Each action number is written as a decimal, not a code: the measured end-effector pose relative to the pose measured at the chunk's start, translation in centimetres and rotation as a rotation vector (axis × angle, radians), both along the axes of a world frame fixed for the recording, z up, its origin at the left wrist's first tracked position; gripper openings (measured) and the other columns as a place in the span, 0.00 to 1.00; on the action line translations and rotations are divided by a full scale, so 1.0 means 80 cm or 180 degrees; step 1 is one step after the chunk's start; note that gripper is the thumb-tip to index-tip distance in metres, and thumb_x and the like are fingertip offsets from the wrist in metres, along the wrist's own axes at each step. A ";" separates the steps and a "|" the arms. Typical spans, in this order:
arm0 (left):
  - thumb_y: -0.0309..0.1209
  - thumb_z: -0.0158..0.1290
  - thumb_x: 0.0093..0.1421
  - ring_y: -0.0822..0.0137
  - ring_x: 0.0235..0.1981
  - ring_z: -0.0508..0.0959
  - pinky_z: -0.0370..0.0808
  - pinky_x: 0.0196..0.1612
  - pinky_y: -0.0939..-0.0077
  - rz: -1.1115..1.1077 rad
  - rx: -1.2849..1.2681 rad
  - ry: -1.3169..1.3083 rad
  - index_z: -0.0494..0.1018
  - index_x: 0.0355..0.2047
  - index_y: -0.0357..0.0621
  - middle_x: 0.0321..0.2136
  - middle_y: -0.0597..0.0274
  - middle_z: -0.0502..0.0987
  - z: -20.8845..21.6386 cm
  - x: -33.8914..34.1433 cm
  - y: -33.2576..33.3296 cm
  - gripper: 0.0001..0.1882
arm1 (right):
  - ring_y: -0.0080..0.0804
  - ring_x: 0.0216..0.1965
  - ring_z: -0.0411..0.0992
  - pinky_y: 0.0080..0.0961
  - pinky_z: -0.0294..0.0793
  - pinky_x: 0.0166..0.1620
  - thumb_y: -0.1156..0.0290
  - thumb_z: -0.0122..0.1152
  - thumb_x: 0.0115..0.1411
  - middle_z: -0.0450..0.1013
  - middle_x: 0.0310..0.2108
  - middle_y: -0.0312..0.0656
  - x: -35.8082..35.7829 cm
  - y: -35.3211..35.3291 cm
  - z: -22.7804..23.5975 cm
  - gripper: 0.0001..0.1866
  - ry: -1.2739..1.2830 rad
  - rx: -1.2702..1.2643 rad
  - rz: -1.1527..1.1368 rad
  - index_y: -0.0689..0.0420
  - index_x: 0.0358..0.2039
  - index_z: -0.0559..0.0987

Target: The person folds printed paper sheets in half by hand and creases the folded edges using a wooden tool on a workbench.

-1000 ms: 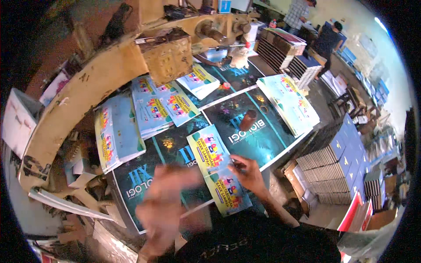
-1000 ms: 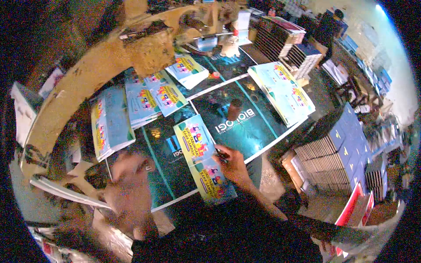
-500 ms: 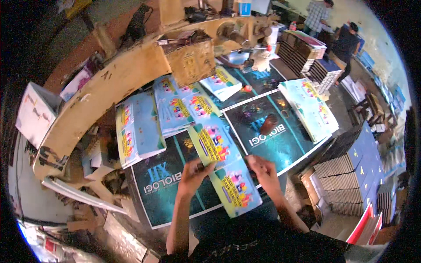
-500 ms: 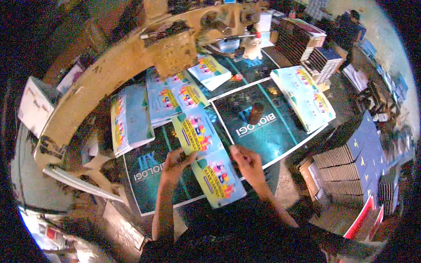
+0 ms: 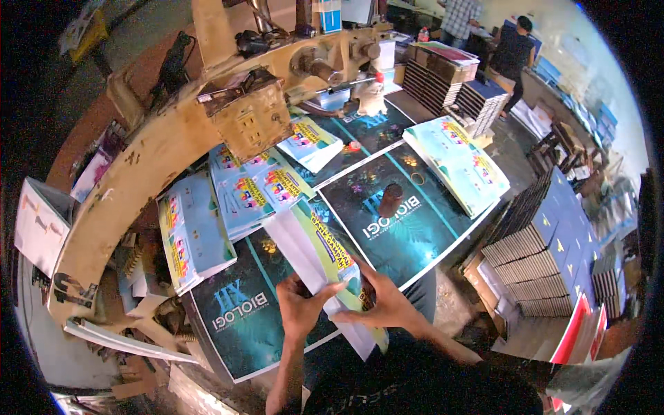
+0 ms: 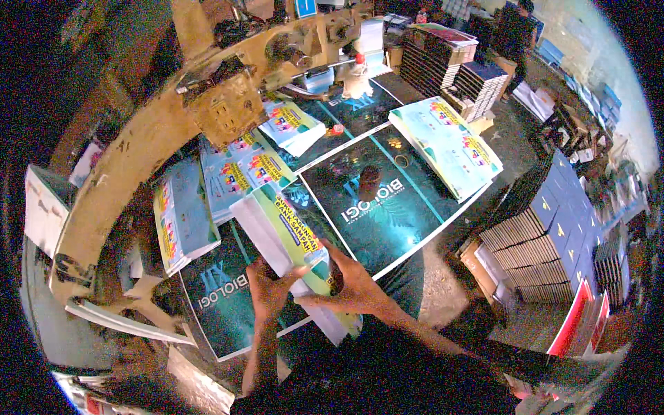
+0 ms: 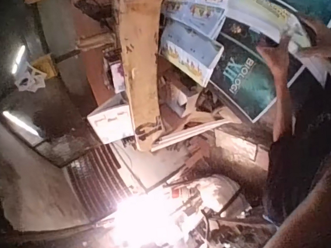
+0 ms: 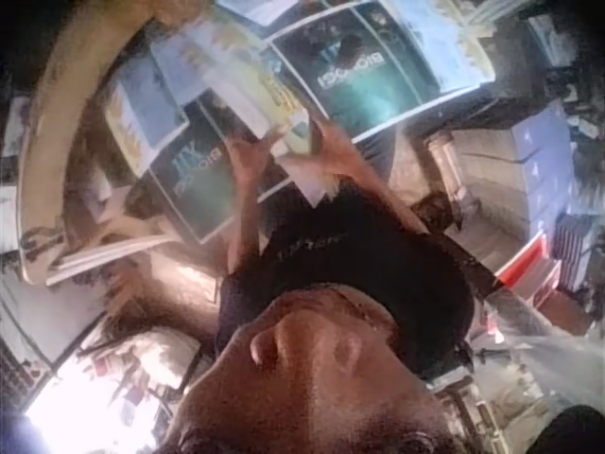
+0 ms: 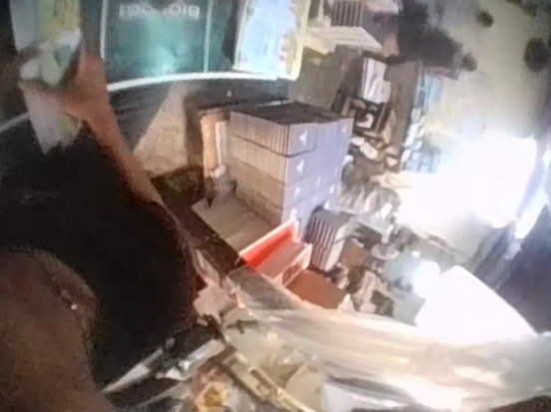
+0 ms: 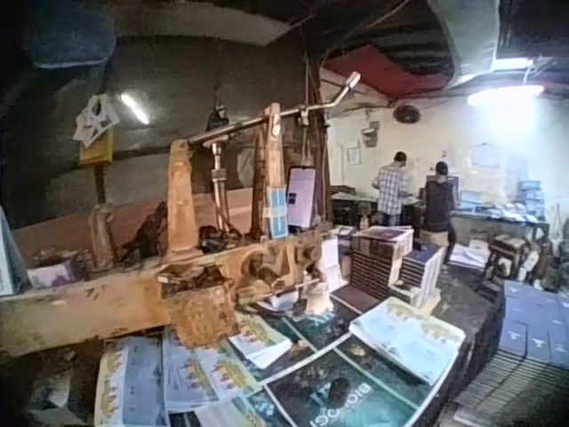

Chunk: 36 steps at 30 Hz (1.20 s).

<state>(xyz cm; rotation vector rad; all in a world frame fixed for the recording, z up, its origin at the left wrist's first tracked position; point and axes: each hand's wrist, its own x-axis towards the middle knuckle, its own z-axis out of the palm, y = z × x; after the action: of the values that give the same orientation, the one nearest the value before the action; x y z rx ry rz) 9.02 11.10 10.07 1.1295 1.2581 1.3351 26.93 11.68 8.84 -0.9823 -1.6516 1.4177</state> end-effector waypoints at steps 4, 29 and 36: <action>0.25 0.66 0.50 0.72 0.33 0.79 0.76 0.39 0.76 0.0101 0.0415 -0.0369 0.78 0.38 0.32 0.34 0.60 0.82 -0.053 -0.040 0.013 0.15 | 0.33 0.57 0.66 0.28 0.69 0.56 0.71 0.76 0.43 0.70 0.55 0.45 0.026 0.001 -0.009 0.50 0.0908 -0.0664 0.0083 0.63 0.65 0.59; 0.31 0.55 0.63 0.71 0.32 0.76 0.71 0.38 0.77 -0.0637 0.0578 0.0016 0.74 0.38 0.38 0.29 0.61 0.77 -0.092 -0.073 0.105 0.09 | 0.44 0.27 0.78 0.40 0.77 0.30 0.72 0.52 0.59 0.79 0.30 0.45 0.289 0.192 0.190 0.16 -0.5117 0.2351 -0.3586 0.46 0.46 0.80; 0.31 0.55 0.62 0.71 0.32 0.76 0.71 0.40 0.76 -0.0614 0.0495 -0.0068 0.74 0.38 0.38 0.29 0.63 0.76 -0.100 -0.071 0.101 0.08 | 0.55 0.40 0.78 0.44 0.79 0.43 0.26 0.69 0.31 0.78 0.38 0.58 0.283 0.303 0.006 0.54 -0.4517 0.0437 -0.1304 0.70 0.40 0.78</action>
<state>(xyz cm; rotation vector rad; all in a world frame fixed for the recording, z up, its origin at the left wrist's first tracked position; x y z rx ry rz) 3.33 19.17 2.08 1.3066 1.0157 1.3122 49.59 35.92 9.30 -2.3374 -2.1449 0.1620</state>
